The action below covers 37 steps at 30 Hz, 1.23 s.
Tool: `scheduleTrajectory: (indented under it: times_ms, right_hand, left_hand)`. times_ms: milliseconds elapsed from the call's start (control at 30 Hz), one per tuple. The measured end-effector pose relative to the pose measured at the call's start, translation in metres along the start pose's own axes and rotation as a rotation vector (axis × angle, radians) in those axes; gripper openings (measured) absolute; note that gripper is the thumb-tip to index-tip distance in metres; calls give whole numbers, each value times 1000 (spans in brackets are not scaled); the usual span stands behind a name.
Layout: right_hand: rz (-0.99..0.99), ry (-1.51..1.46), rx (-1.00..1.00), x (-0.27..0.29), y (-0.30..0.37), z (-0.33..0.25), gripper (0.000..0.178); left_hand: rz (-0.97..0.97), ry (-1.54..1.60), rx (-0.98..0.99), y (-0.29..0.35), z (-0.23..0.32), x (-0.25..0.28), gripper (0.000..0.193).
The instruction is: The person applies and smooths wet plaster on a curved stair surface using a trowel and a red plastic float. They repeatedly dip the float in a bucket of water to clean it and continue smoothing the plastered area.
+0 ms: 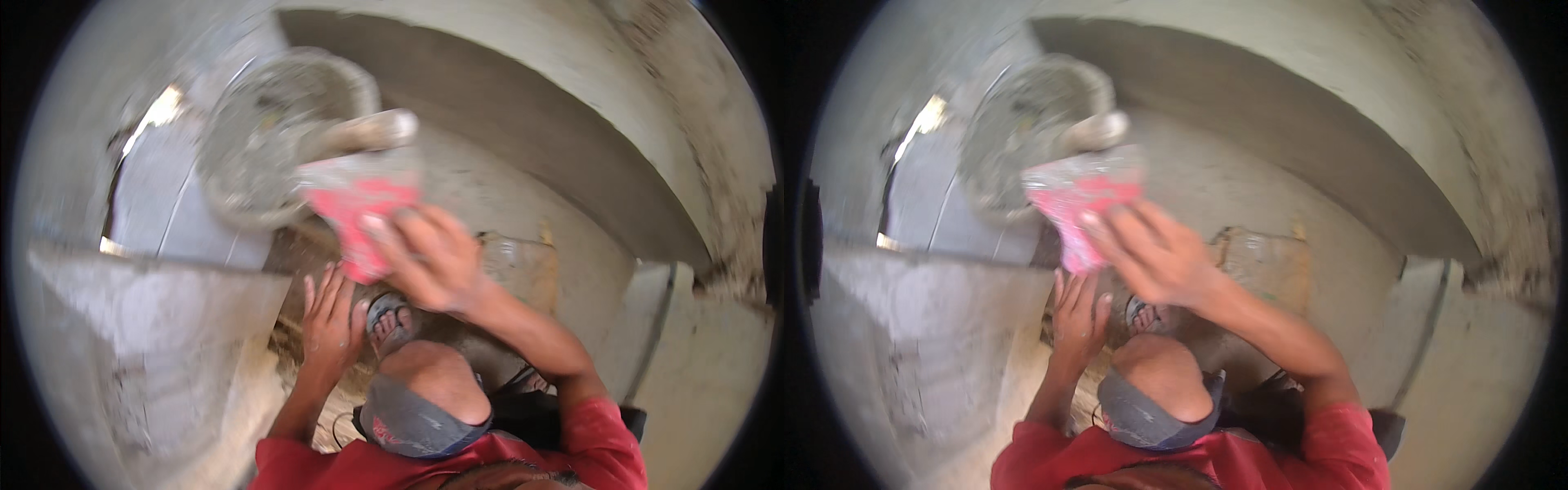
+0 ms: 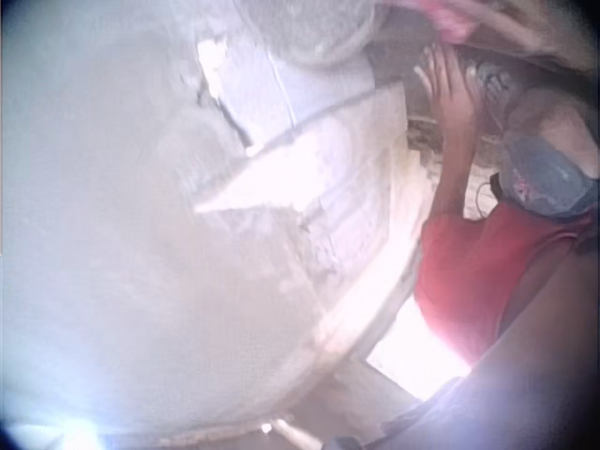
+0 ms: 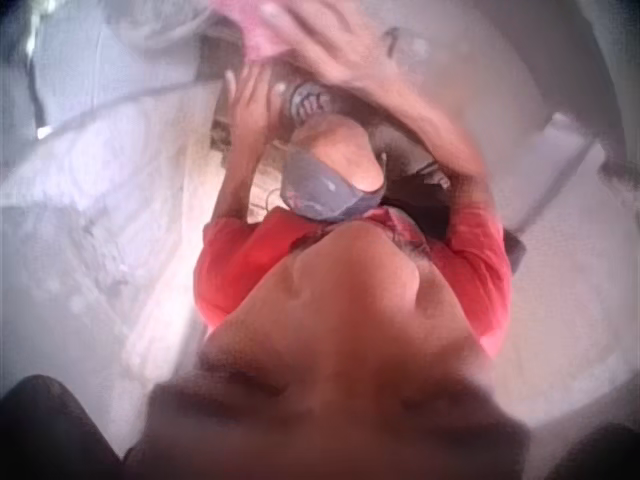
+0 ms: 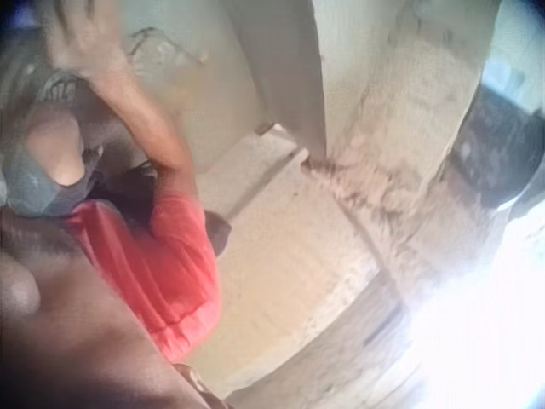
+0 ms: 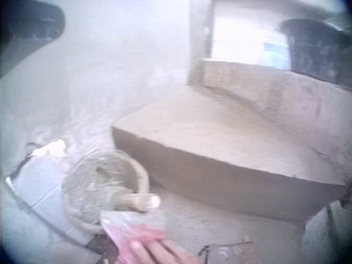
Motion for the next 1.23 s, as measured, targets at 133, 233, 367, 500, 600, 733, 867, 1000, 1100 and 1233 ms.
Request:
scheduleTrajectory:
  times_ms: [133,233,367,500,600,733,867,1000,1100,1233]
  right_hand:
    - [-100,147,32,-39,20,8,60]
    - [-262,202,5,-9,51,31,60]
    - [-282,206,-290,63,50,85,46]
    - [-142,54,-776,111,8,136,36]
    - [-39,172,-482,121,-65,162,26]
    - [-216,118,-106,70,-151,196,30]
    - [-415,-110,130,-21,-182,218,31]
    - [-546,-164,154,-40,-174,240,36]
    - [-619,-111,124,-14,-155,252,41]
    - [-633,-123,78,29,-129,260,42]
  left_hand:
    - [2,-8,-84,-18,23,-6,51]
    - [13,20,-108,-28,32,-8,50]
    - [51,137,-140,-50,49,-18,49]
    - [94,291,-175,-85,74,-30,54]
    - [134,365,-226,-130,91,-43,64]
    - [247,447,-291,-195,110,-55,78]
    - [375,414,-297,-239,120,-65,85]
    - [407,453,-301,-249,126,-78,84]
    - [405,469,-303,-250,126,-86,85]
    - [409,456,-296,-254,131,-93,88]
Point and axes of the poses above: each hand's wrist, its own y-axis away from the middle knuckle, its own x-axis out of the back of the hand, z = x × y, the point moved 9 cm from there along -y, towards the middle knuckle, and after that the axes turned 11 degrees about z, right-handed, at the moved point
